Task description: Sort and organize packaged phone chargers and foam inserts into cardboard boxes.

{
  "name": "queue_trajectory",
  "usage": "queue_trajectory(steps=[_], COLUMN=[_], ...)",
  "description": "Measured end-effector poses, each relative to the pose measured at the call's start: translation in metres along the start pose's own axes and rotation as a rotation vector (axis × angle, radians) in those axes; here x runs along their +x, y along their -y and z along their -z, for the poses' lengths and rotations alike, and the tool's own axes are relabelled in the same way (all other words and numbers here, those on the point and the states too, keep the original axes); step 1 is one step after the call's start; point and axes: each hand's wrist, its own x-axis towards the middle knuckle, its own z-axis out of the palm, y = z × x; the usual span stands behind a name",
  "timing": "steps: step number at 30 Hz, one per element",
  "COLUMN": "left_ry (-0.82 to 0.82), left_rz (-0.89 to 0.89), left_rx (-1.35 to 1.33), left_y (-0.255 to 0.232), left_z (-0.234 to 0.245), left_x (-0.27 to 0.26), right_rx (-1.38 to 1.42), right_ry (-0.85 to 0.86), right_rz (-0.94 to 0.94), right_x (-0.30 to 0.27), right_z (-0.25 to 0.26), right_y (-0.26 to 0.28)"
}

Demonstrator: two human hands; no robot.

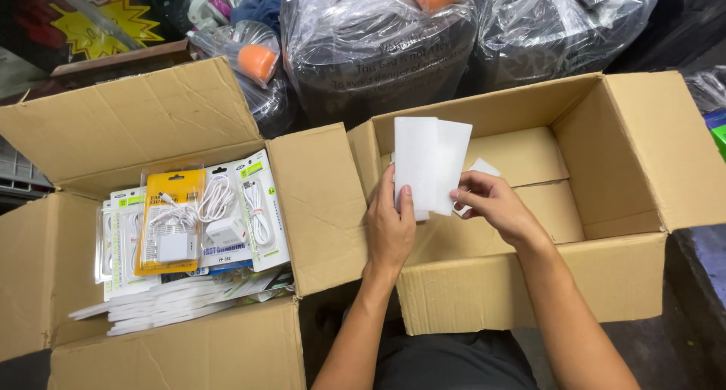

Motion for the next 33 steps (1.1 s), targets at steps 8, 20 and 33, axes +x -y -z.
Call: queue_trajectory(steps=[8, 20, 33], left_ry=[-0.047, -0.021, 0.082], left_rz=[-0.083, 0.031, 0.131], left_rx=[0.004, -0.067, -0.189], left_y=[-0.009, -0.026, -0.062], left_z=[-0.002, 0.011, 0.083], left_x=[-0.003, -0.012, -0.021], right_rx=[0.125, 0.284, 0.378], right_ry=[0.006, -0.027, 0.082], right_rz=[0.008, 0.076, 0.254], right_x=[-0.017, -0.036, -0.034], right_z=[-0.011, -0.033, -0.074], right_y=[0.004, 0.011, 0.002])
